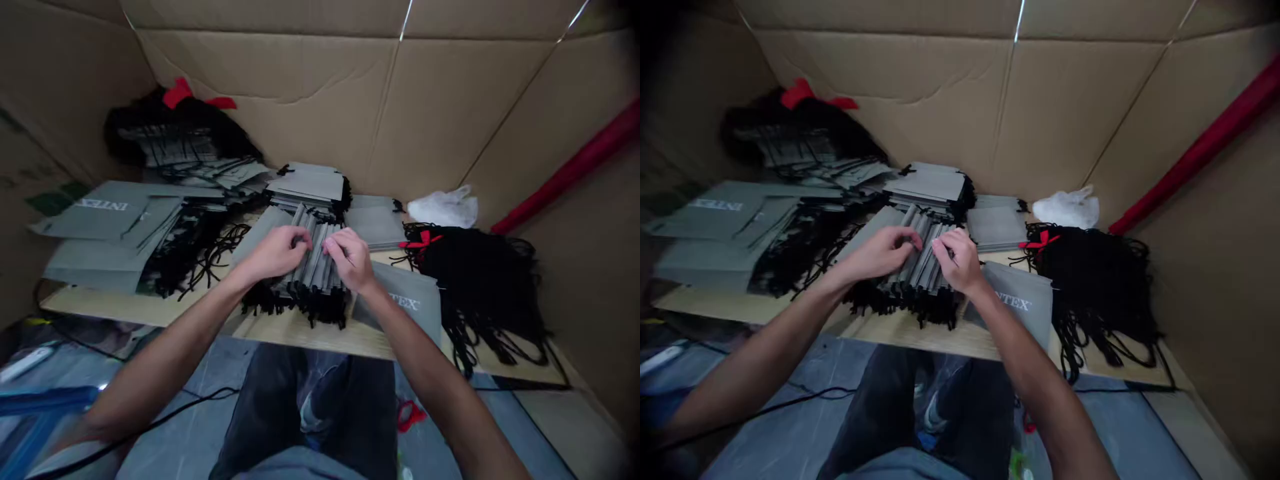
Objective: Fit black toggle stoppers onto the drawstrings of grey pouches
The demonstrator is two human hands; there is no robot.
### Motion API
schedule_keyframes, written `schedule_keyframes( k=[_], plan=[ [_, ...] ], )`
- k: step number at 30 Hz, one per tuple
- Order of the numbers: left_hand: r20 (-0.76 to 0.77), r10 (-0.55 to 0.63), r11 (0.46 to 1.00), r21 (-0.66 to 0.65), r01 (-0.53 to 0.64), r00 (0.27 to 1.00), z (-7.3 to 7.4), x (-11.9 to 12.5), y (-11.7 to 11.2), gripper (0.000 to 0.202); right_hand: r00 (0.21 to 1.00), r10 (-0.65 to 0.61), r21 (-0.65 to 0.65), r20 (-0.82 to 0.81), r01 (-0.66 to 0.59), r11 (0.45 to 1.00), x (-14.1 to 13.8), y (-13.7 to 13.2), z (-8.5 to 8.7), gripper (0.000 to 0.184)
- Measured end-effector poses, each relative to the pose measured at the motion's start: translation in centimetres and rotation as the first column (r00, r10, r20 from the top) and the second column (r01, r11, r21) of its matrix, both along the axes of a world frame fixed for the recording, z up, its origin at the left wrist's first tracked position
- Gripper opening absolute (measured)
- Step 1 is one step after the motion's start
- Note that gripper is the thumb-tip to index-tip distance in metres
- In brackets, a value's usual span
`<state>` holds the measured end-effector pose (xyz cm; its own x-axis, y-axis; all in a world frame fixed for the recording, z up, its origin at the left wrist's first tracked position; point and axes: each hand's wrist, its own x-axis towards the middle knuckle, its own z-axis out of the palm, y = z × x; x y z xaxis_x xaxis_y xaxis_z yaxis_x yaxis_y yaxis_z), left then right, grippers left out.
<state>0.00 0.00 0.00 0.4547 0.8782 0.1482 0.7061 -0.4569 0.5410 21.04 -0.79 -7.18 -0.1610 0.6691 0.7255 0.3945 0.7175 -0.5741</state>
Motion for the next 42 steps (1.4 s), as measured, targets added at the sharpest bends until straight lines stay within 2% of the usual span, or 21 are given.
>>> schedule_keyframes(
  k=[11, 15, 16, 19, 20, 24, 29, 36, 42],
  plan=[
    [-0.022, -0.013, 0.999, 0.044, 0.014, 1.0, -0.2, 0.6, -0.6, 0.025, 0.999, -0.011, -0.058, -0.042, 0.008, 0.998, 0.4, 0.0, -0.1, 0.055],
    [-0.015, -0.042, 0.996, 0.084, 0.044, 0.999, -0.2, 0.4, -0.7, 0.039, 0.998, -0.015, -0.081, -0.066, 0.01, 0.997, 0.5, 0.1, -0.2, 0.055],
    [-0.022, -0.058, 0.995, 0.084, 0.059, 0.998, -0.3, 0.4, -0.7, 0.038, 0.997, -0.018, -0.088, -0.073, 0.011, 0.996, 0.5, 0.1, -0.2, 0.054],
    [-0.049, -0.076, 0.994, 0.07, 0.08, 0.996, -0.5, 0.8, -0.5, 0.014, 0.995, -0.024, -0.109, -0.092, 0.014, 0.994, 0.6, 0.1, -0.3, 0.052],
    [-0.056, -0.073, 0.995, 0.066, 0.077, 0.996, -0.6, 0.9, -0.5, 0.011, 0.995, -0.025, -0.115, -0.098, 0.013, 0.993, 0.6, 0.1, -0.3, 0.051],
    [-0.071, -0.061, 0.996, 0.058, 0.065, 0.996, -0.7, 1.5, -0.4, 0.033, 0.992, -0.023, -0.132, -0.124, 0.006, 0.991, 0.7, 0.1, -0.3, 0.049],
    [-0.073, -0.047, 0.998, 0.034, 0.05, 0.996, -0.5, 1.3, -0.6, 0.02, 0.988, -0.024, -0.133, -0.151, 0.004, 0.991, 0.8, 0.0, -0.2, 0.048],
    [-0.064, -0.045, 0.997, 0.067, 0.049, 0.997, -0.9, 1.5, -0.5, 0.03, 0.986, -0.013, -0.144, -0.164, -0.011, 0.99, 0.9, 0.2, -0.3, 0.048],
    [-0.085, -0.028, 0.995, 0.091, 0.036, 0.996, -1.3, 1.9, -0.4, 0.032, 0.983, -0.014, -0.15, -0.181, -0.013, 0.989, 0.8, 0.2, -0.4, 0.047]
  ],
)
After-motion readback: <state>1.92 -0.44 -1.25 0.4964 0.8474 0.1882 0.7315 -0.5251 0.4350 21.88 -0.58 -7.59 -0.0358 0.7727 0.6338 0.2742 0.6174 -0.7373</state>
